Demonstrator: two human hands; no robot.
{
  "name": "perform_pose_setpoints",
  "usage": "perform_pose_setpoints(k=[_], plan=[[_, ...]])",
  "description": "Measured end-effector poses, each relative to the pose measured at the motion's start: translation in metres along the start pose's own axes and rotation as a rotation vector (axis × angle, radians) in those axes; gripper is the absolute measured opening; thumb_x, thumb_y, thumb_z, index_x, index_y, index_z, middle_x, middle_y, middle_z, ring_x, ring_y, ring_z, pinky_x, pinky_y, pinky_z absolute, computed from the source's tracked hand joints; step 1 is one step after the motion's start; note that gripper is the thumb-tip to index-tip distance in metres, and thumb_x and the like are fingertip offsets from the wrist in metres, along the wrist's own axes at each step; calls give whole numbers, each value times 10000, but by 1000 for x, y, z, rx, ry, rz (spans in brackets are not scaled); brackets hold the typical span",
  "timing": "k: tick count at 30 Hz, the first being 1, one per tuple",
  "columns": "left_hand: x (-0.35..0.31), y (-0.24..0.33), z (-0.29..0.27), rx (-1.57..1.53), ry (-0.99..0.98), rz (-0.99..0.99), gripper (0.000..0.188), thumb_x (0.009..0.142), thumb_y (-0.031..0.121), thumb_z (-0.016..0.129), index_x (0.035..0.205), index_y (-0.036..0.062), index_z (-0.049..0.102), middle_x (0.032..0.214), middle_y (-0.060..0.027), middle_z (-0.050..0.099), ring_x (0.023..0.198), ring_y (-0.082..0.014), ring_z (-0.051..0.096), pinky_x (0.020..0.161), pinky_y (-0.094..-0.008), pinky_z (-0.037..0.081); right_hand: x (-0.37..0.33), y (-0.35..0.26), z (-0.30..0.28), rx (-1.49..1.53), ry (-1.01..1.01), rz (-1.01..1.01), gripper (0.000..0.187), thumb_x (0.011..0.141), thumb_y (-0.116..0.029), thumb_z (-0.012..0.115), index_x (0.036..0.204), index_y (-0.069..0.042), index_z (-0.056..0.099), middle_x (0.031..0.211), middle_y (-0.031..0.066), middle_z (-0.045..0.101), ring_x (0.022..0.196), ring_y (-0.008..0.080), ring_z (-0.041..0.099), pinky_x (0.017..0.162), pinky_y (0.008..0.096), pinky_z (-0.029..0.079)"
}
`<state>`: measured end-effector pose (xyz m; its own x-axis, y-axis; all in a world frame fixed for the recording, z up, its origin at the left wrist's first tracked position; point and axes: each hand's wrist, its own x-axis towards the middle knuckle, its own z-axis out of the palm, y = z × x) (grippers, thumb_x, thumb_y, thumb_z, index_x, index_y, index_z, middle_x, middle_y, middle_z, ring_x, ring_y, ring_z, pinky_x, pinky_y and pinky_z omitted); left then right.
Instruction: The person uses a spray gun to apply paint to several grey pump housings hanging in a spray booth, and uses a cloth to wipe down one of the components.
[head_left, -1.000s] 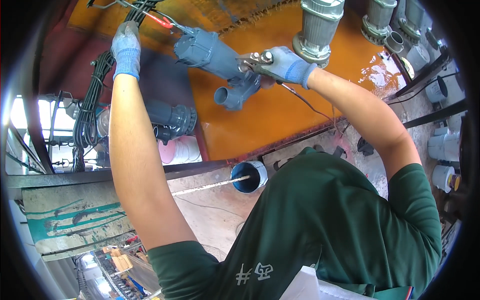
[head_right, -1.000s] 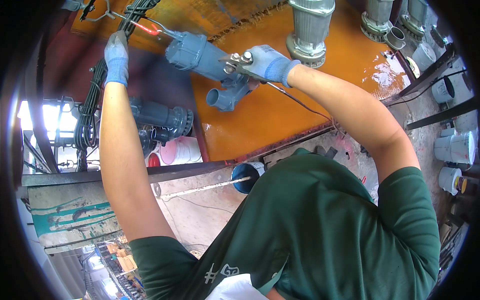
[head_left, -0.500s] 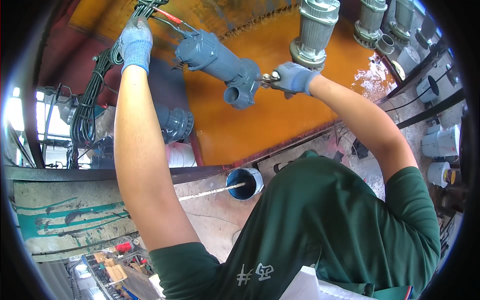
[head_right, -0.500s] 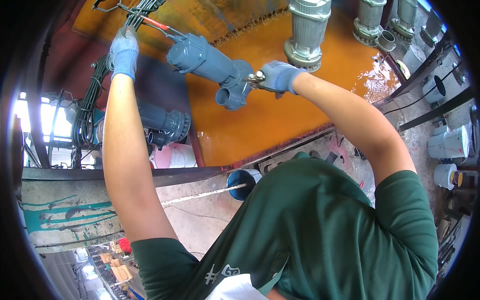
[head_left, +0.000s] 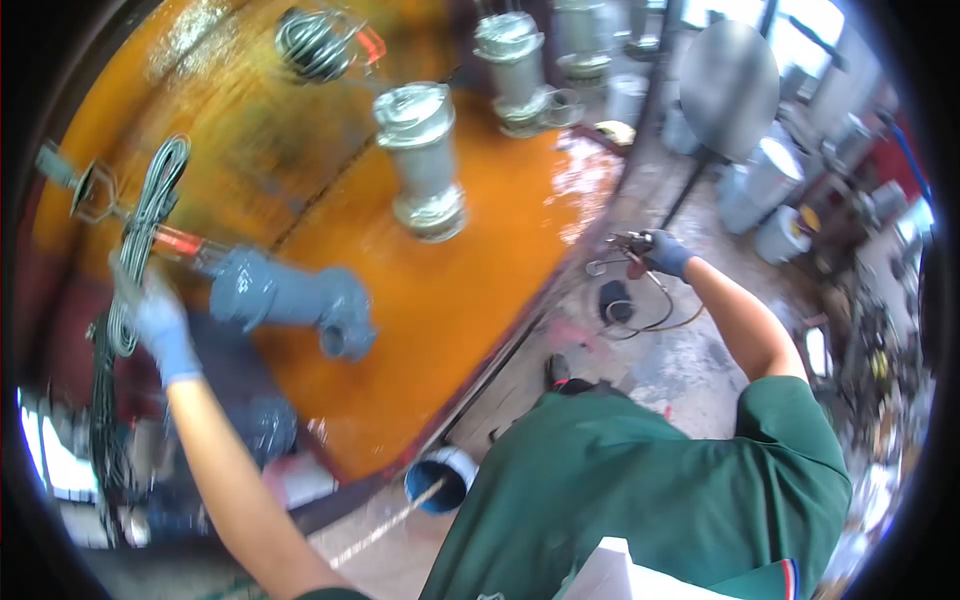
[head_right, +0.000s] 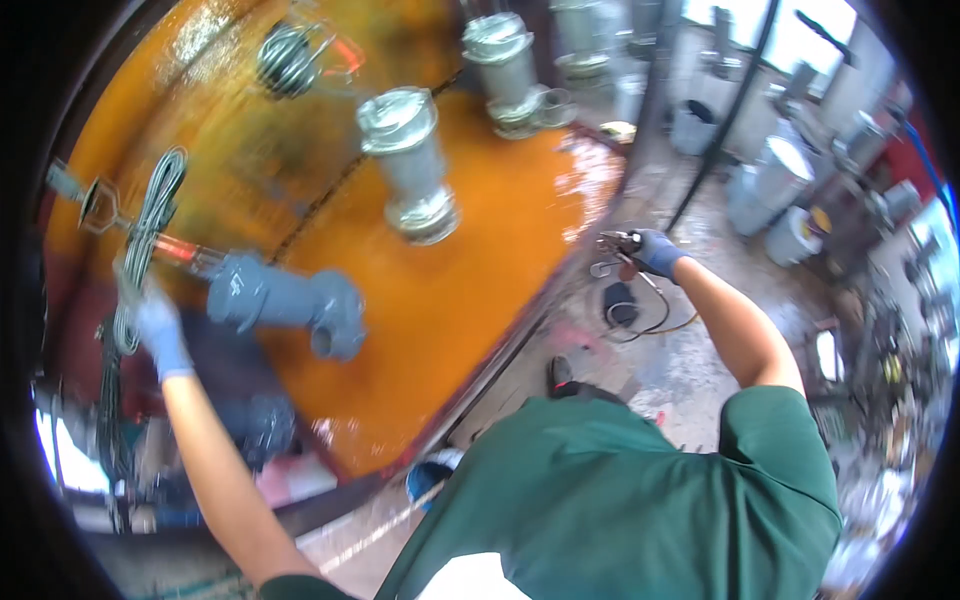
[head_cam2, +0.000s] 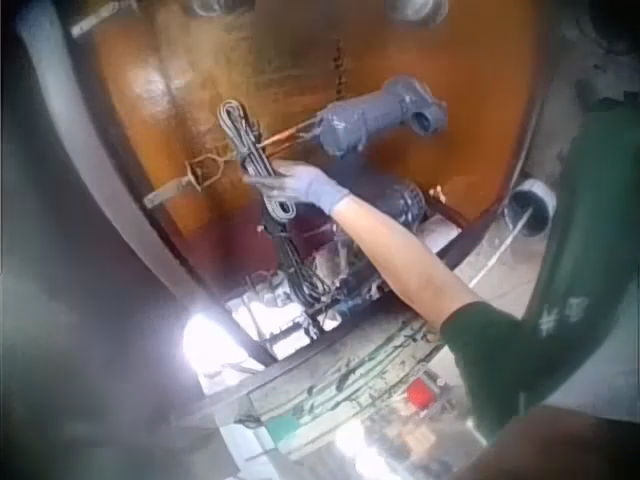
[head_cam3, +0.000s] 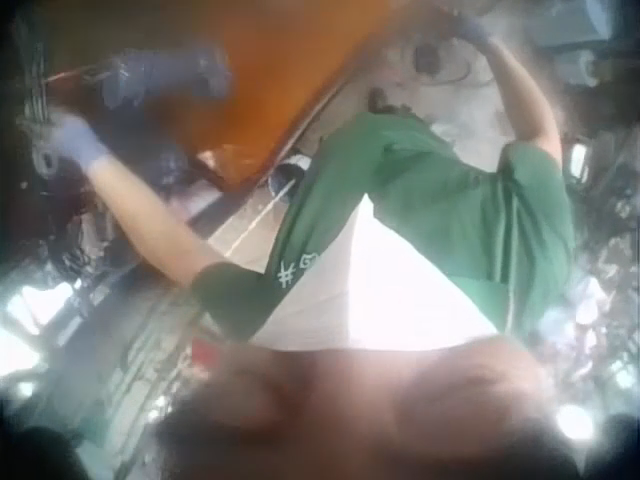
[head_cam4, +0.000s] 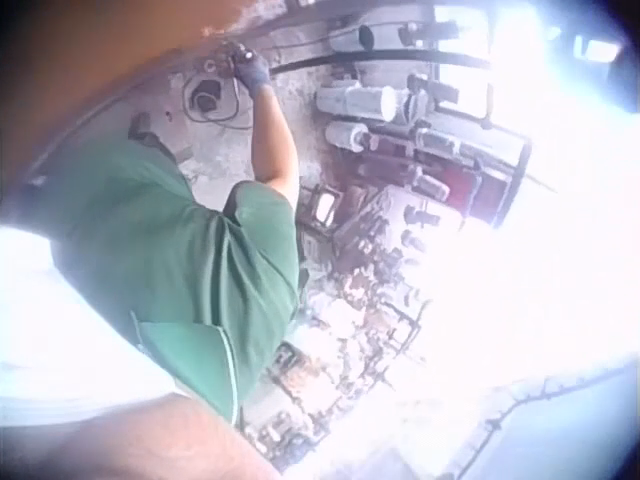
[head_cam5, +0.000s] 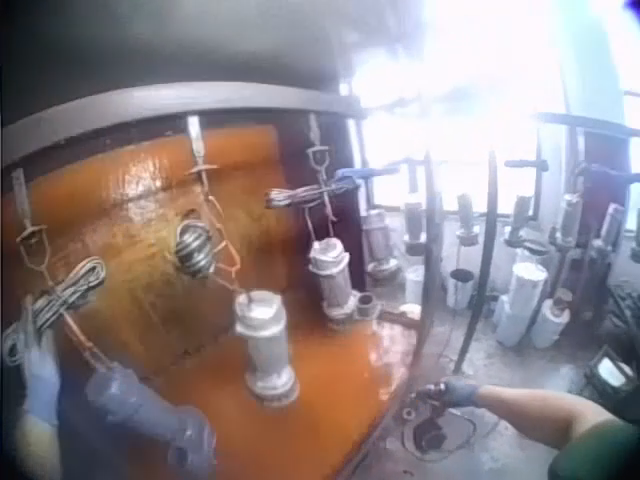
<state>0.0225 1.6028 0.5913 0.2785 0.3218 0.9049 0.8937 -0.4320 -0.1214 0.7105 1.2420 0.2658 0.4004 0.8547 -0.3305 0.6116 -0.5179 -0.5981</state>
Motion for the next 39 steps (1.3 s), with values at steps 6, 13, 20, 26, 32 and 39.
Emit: perform_pose_setpoints(k=[6, 13, 20, 26, 32, 39], plan=[[-173, 63, -38, -314, 51, -143, 397, 1097, 212, 445, 1306, -76, 620, 1311, -253, 636, 1201, -384, 610, 1086, -465, 445, -19, 104, -172, -222, 508, 74, 348, 846, -363, 738, 1016, -59, 739, 1026, 239, 737, 1000, 401, 710, 859, 463, 548], [-547, 302, -4, -867, -804, -1196, 425, 1090, 221, 463, 1408, -56, 513, 1361, -180, 578, 1228, -289, 557, 1047, -380, 467, 66, 148, -336, 528, 601, -18, 174, 862, -162, 744, 992, -46, 739, 812, 62, 704, 600, 136, 644, 517, 294, 525], [-611, 549, 37, -716, -1169, -1264, 371, 1059, 203, 502, 1316, -57, 568, 1237, -158, 611, 1111, -257, 575, 955, -367, 481, 220, 181, -463, 745, 282, -363, 160, 831, -156, 667, 868, -43, 774, 721, 72, 667, 560, 158, 601, 528, 314, 480], [-612, 613, -40, -457, -1151, -1548, 328, 1033, 188, 536, 1237, -58, 615, 1131, -139, 640, 1010, -229, 590, 876, -356, 493, 320, 189, -492, 854, -47, -491, 168, 840, -142, 654, 870, -23, 769, 726, 88, 691, 532, 167, 605, 471, 298, 444], [-628, 633, -141, -280, -1110, -1708, 291, 1007, 173, 570, 1157, -58, 662, 1025, -120, 669, 909, -202, 605, 798, -345, 505, 390, 217, -497, 1094, -206, -594, 268, 921, -120, 616, 1116, 41, 703, 1000, 146, 746, 795, 199, 705, 700, 334, 575], [-635, 628, -126, -434, -1344, -1199, 285, 995, 173, 600, 1113, -67, 700, 960, -107, 712, 840, -184, 630, 748, -343, 528, 420, 226, -490, 333, 256, -1056, 188, 936, -27, 581, 1006, 10, 751, 994, 110, 745, 938, 197, 702, 900, 338, 555]])
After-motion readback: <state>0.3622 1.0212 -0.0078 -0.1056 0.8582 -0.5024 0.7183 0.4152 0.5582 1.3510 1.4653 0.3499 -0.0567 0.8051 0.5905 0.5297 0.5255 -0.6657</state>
